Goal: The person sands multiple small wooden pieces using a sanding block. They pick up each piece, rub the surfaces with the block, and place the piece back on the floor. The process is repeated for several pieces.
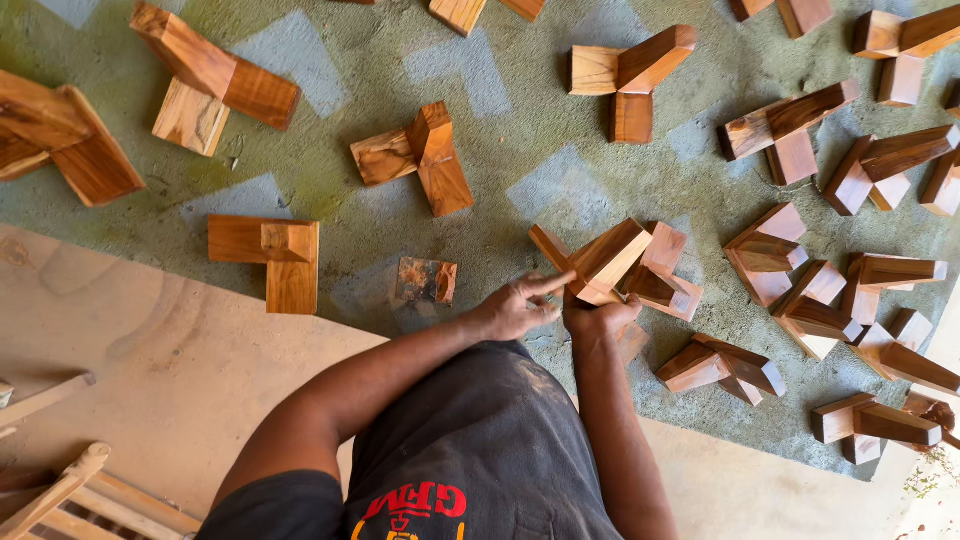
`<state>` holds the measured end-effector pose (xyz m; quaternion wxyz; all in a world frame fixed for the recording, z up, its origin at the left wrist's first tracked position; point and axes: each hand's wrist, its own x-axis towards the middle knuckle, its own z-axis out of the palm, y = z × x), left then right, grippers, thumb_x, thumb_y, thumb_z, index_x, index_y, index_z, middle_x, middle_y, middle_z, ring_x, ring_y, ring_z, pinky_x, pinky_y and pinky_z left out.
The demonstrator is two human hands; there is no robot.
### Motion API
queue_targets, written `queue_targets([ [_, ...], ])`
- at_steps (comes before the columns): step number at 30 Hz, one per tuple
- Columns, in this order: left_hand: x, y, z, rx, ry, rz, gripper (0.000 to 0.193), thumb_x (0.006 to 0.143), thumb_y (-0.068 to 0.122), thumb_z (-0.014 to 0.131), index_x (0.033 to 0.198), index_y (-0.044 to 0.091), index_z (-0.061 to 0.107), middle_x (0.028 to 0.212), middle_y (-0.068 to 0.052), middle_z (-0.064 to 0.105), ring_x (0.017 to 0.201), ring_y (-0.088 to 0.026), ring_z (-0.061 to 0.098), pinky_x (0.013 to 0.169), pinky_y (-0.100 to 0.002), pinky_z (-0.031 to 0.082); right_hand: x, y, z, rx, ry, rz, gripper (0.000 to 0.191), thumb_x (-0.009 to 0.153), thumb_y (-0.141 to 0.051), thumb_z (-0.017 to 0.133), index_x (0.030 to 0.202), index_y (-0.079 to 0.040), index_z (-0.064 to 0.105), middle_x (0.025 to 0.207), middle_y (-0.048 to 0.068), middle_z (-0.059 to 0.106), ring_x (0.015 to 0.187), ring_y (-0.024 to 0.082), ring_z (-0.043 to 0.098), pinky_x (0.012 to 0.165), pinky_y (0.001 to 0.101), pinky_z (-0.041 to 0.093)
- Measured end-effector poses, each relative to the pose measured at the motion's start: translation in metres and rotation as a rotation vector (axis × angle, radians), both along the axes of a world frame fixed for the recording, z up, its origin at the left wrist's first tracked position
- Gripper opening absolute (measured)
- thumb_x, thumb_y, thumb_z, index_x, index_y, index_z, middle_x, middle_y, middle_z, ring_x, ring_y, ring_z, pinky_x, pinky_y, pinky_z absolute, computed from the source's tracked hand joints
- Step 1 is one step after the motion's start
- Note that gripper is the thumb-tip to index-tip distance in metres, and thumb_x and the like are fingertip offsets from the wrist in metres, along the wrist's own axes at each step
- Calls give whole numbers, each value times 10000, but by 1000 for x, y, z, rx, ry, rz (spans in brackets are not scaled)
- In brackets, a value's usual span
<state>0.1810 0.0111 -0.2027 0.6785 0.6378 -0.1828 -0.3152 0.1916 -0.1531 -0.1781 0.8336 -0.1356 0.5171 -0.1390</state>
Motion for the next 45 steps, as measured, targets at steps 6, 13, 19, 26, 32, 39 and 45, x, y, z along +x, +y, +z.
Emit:
queue_targets([
  [6,-3,10,5,-152,-25,-2,639,1064,190,663,1635,303,401,1198,-147,633,913,-133,653,832,-291,606,2,1,5,30,16,33,709,959,-607,308,1443,-161,573,1390,105,664,1272,313,637,1048,524,529],
  [13,27,18,-2,13,255,119,713,960,256,666,1596,248,343,1221,-94,608,851,-128,671,667,-260,650,3,1,6,54,-1,24,640,965,-573,363,1398,-176,617,1350,86,694,1204,309,695,965,539,599],
  [19,7,14,-5,-109,-122,58,652,1033,230,697,1617,229,409,1352,-171,638,1140,-209,665,952,-346,641,4,-2,5,98,43,-24,711,959,-626,319,1423,-158,589,1345,95,686,1203,307,684,971,525,587],
  [26,11,16,-4,13,42,22,654,981,233,647,1571,172,372,1526,-76,461,1068,-159,668,861,-303,639,6,1,11,8,11,45,717,952,-612,289,1447,-170,559,1380,98,662,1252,310,656,1033,540,552],
  [32,1,28,-2,-182,-65,92,563,1007,164,639,1548,112,494,1378,-112,633,1072,-119,647,828,-274,649,7,-2,13,-9,-76,38,703,936,-586,318,1444,-151,535,1417,107,620,1288,323,613,1110,551,480],
  [39,16,62,-3,-47,70,352,539,983,265,705,1478,95,573,1217,-128,697,811,-79,626,656,-238,629,0,-13,11,-308,-441,143,534,1003,-457,537,1384,-85,487,1340,138,563,1253,347,580,1159,558,450],
  [45,31,85,-7,34,144,585,529,967,276,709,1453,107,588,1175,-123,704,794,-81,640,639,-244,616,-17,-14,26,-972,-567,647,729,837,-151,677,1515,-43,432,1540,135,493,1451,309,468,1273,484,344],
])
